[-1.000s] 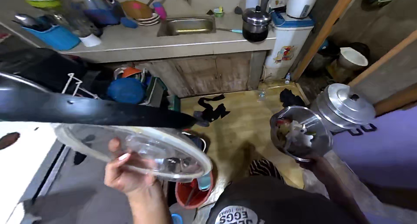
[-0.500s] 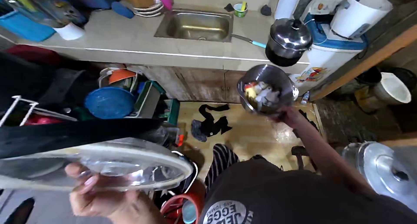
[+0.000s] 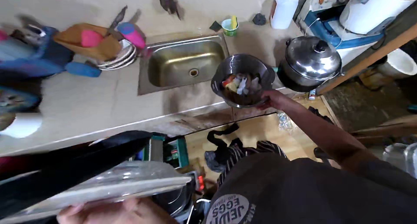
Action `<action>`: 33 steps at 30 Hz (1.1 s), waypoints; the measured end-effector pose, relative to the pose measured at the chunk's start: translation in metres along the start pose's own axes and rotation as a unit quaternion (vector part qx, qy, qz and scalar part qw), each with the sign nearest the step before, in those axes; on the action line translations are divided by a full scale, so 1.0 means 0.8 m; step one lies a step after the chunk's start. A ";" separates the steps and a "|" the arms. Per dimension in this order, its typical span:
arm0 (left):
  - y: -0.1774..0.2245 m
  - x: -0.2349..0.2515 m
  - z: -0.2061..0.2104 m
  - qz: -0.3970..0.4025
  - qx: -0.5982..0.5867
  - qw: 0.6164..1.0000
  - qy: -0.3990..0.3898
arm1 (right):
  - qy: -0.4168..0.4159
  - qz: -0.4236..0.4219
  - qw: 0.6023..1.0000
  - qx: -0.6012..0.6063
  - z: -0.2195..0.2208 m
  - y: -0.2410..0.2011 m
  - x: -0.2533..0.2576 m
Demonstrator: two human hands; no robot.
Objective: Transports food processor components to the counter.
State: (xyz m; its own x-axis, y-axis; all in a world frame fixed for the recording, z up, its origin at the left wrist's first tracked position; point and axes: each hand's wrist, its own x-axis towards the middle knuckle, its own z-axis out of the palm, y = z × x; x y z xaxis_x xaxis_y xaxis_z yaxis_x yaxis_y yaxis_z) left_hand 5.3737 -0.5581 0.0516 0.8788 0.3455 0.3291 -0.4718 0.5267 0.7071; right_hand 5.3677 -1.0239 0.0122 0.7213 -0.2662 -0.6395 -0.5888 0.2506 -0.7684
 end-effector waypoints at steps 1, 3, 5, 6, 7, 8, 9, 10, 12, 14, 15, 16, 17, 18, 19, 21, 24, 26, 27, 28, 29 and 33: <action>-0.014 0.023 -0.001 -0.009 -0.006 0.999 -0.032 | 0.003 -0.002 1.000 -0.010 0.001 -0.005 0.002; -0.042 0.061 -0.003 -0.026 -0.012 0.997 -0.076 | -0.002 -0.004 1.000 -0.030 -0.002 -0.014 -0.002; -0.072 0.082 0.008 -0.044 -0.025 0.995 -0.086 | 0.005 -0.007 0.999 -0.041 -0.009 -0.020 -0.009; -0.087 0.087 0.013 -0.055 -0.019 0.994 -0.087 | 0.012 -0.010 0.999 -0.042 -0.014 -0.020 -0.016; -0.103 0.090 0.018 -0.065 -0.008 0.994 -0.084 | 0.018 -0.013 0.999 -0.043 -0.020 -0.022 -0.026; -0.119 0.090 0.023 -0.077 -0.004 0.994 -0.080 | 0.025 -0.018 0.999 -0.042 -0.026 -0.024 -0.036; -0.135 0.089 0.028 -0.090 0.003 0.992 -0.086 | 0.034 -0.021 0.999 -0.037 -0.032 -0.026 -0.046; -0.151 0.086 0.034 -0.106 0.016 0.991 -0.085 | 0.043 -0.025 0.998 -0.032 -0.039 -0.028 -0.056; -0.183 0.079 0.045 -0.150 0.013 0.985 -0.085 | 0.063 -0.037 0.997 -0.016 -0.052 -0.032 -0.081; -0.218 0.071 0.048 -0.199 0.010 0.975 -0.102 | 0.090 -0.053 0.994 -0.001 -0.065 -0.030 -0.103; -0.236 0.068 0.050 -0.222 0.017 0.969 -0.106 | 0.102 -0.063 0.993 0.004 -0.072 -0.028 -0.114; -0.255 0.066 0.052 -0.239 0.027 0.964 -0.111 | 0.113 -0.074 0.991 0.009 -0.078 -0.026 -0.123; -0.273 0.064 0.055 -0.250 0.029 0.961 -0.113 | 0.117 -0.085 0.989 0.015 -0.085 -0.023 -0.131; -0.288 0.063 0.059 -0.261 0.034 0.958 -0.115 | 0.123 -0.093 0.988 0.024 -0.090 -0.020 -0.139; -0.301 0.061 0.064 -0.271 0.032 0.955 -0.116 | 0.129 -0.098 0.986 0.029 -0.094 -0.017 -0.145; -0.321 0.062 0.073 -0.288 0.016 0.950 -0.124 | 0.145 -0.106 0.983 0.034 -0.099 -0.013 -0.155; -0.336 0.068 0.083 -0.307 0.010 0.941 -0.145 | 0.169 -0.108 0.979 0.045 -0.098 -0.010 -0.165; -0.336 0.070 0.091 -0.321 0.022 0.935 -0.148 | 0.193 -0.090 0.976 0.045 -0.094 -0.008 -0.174; -0.335 0.070 0.094 -0.324 0.032 0.933 -0.150 | 0.205 -0.077 0.975 0.041 -0.091 -0.008 -0.179; -0.335 0.069 0.097 -0.329 0.040 0.931 -0.153 | 0.216 -0.067 0.973 0.040 -0.090 -0.007 -0.183; -0.335 0.069 0.099 -0.338 0.052 0.927 -0.155 | 0.222 -0.060 0.972 0.039 -0.091 -0.004 -0.188; -0.352 0.074 0.119 -0.376 0.085 0.909 -0.158 | 0.226 -0.055 0.971 0.061 -0.101 0.016 -0.200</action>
State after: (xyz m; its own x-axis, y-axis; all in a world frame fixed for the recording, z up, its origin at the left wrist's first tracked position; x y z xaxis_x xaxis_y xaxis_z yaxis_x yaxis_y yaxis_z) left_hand 5.5658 -0.7600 -0.0685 0.9374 -0.3179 -0.1419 0.2645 0.3854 0.8840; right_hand 5.2152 -1.0529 0.1027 0.5270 -0.6719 -0.5205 -0.4504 0.2986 -0.8414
